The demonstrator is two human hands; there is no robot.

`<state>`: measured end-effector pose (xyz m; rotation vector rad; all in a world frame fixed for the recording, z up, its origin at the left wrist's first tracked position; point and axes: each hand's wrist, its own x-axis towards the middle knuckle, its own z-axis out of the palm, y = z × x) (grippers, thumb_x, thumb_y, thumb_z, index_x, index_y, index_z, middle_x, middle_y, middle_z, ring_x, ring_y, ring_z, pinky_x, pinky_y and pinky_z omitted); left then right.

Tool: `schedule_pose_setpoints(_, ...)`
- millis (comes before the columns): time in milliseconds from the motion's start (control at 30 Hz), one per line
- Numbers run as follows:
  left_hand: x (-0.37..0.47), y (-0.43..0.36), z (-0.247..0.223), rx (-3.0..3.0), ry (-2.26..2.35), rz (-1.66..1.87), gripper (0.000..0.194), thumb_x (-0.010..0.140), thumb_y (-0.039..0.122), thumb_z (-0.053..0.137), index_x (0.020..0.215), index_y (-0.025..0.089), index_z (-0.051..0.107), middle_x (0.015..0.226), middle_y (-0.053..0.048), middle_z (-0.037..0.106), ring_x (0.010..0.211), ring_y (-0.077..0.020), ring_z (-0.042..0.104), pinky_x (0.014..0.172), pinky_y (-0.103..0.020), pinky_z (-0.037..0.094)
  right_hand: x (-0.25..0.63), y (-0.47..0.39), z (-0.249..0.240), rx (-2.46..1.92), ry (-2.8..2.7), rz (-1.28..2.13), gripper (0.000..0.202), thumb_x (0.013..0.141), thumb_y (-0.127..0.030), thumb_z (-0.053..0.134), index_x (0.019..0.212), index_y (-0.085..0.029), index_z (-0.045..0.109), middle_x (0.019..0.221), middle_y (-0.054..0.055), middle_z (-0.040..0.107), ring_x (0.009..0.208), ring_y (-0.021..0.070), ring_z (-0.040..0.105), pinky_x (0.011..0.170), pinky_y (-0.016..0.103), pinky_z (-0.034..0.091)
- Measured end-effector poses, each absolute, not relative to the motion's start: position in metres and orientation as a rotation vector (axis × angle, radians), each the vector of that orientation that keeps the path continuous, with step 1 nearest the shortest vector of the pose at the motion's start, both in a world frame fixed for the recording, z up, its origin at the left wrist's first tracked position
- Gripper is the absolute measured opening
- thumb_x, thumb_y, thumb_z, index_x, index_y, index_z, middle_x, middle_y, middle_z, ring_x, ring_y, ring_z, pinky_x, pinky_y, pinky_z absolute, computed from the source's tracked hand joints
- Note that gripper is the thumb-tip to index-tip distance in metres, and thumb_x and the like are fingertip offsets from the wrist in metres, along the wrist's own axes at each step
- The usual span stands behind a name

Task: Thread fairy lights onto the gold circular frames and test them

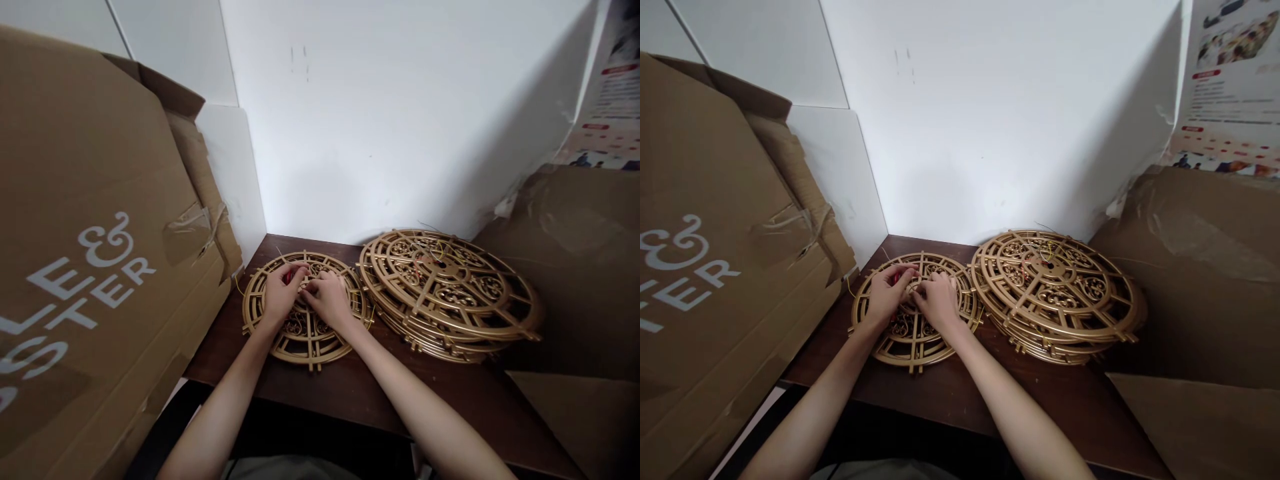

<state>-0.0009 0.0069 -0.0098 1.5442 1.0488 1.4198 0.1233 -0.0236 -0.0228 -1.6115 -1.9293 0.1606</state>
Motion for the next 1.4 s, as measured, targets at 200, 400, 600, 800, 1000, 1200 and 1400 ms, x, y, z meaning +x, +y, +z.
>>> schedule_pose_setpoints(200, -0.005, 0.007, -0.008, 1.496, 1.065, 1.447, 0.023, 0.078, 0.034, 0.064, 0.089, 0.015, 0.072, 0.08, -0.006, 0.073, 0.068, -0.016, 0.063, 0.06, -0.025, 0.047, 0.126, -0.029, -0.023, -1.468, -1.948, 0.105, 0.008, 0.086, -0.025, 0.063, 0.09, -0.021, 0.068, 0.083, 0.003, 0.059, 0.087, 0.0208, 0.05, 0.08, 0.034, 0.034)
schedule_pose_setpoints(400, -0.005, 0.009, -0.009, 1.474, 1.07, 1.44, 0.025, 0.076, 0.036, 0.065, 0.088, 0.015, 0.072, 0.077, -0.006, 0.072, 0.062, -0.0147, 0.062, 0.057, -0.026, 0.049, 0.126, -0.026, -0.028, -1.5, -1.972, 0.126, 0.023, 0.088, -0.028, 0.061, 0.109, -0.025, 0.069, 0.09, 0.005, 0.059, 0.093, 0.0224, 0.05, 0.081, 0.035, 0.035)
schedule_pose_setpoints(600, -0.004, 0.012, -0.013, 1.444, 1.078, 1.42, 0.03, 0.074, 0.04, 0.066, 0.09, 0.015, 0.071, 0.076, -0.006, 0.072, 0.059, -0.0143, 0.061, 0.055, -0.026, 0.049, 0.126, -0.025, -0.029, -1.526, -2.002, 0.131, 0.023, 0.089, -0.031, 0.06, 0.11, -0.025, 0.069, 0.091, 0.005, 0.059, 0.095, 0.0225, 0.049, 0.083, 0.036, 0.034)
schedule_pose_setpoints(800, -0.004, 0.011, -0.011, 1.396, 1.054, 1.439, 0.028, 0.074, 0.039, 0.067, 0.087, 0.015, 0.071, 0.075, -0.006, 0.072, 0.05, -0.0105, 0.054, 0.047, -0.022, 0.044, 0.128, -0.027, -0.027, -1.442, -2.004, 0.182, 0.015, 0.086, -0.028, 0.065, 0.1, -0.027, 0.07, 0.087, 0.002, 0.057, 0.091, 0.0194, 0.049, 0.084, 0.032, 0.034)
schedule_pose_setpoints(1000, -0.003, 0.006, -0.006, 1.274, 1.023, 1.404, 0.029, 0.073, 0.036, 0.067, 0.089, 0.012, 0.069, 0.078, -0.006, 0.071, 0.037, -0.0031, 0.036, 0.034, -0.018, 0.027, 0.128, -0.029, -0.024, -1.41, -1.998, 0.234, 0.009, 0.084, -0.03, 0.068, 0.083, -0.021, 0.068, 0.082, 0.002, 0.06, 0.087, 0.0191, 0.05, 0.082, 0.032, 0.034)
schedule_pose_setpoints(1200, -0.004, 0.003, -0.001, 1.122, 0.959, 1.404, 0.028, 0.069, 0.032, 0.07, 0.087, 0.011, 0.067, 0.075, -0.005, 0.067, 0.039, -0.0019, 0.032, 0.033, -0.016, 0.02, 0.129, -0.031, -0.021, -1.28, -1.94, 0.326, 0.01, 0.084, -0.022, 0.064, 0.074, -0.019, 0.065, 0.071, 0.0, 0.061, 0.077, 0.0167, 0.052, 0.076, 0.03, 0.037)
schedule_pose_setpoints(1400, -0.006, 0.005, -0.002, 1.089, 0.974, 1.414, 0.029, 0.068, 0.031, 0.07, 0.089, 0.011, 0.067, 0.076, -0.005, 0.066, 0.041, -0.0024, 0.033, 0.032, -0.015, 0.021, 0.136, -0.032, -0.02, -1.178, -1.677, 0.67, 0.01, 0.081, -0.026, 0.064, 0.078, -0.018, 0.069, 0.066, 0.0, 0.063, 0.062, 0.0134, 0.053, 0.061, 0.025, 0.041)
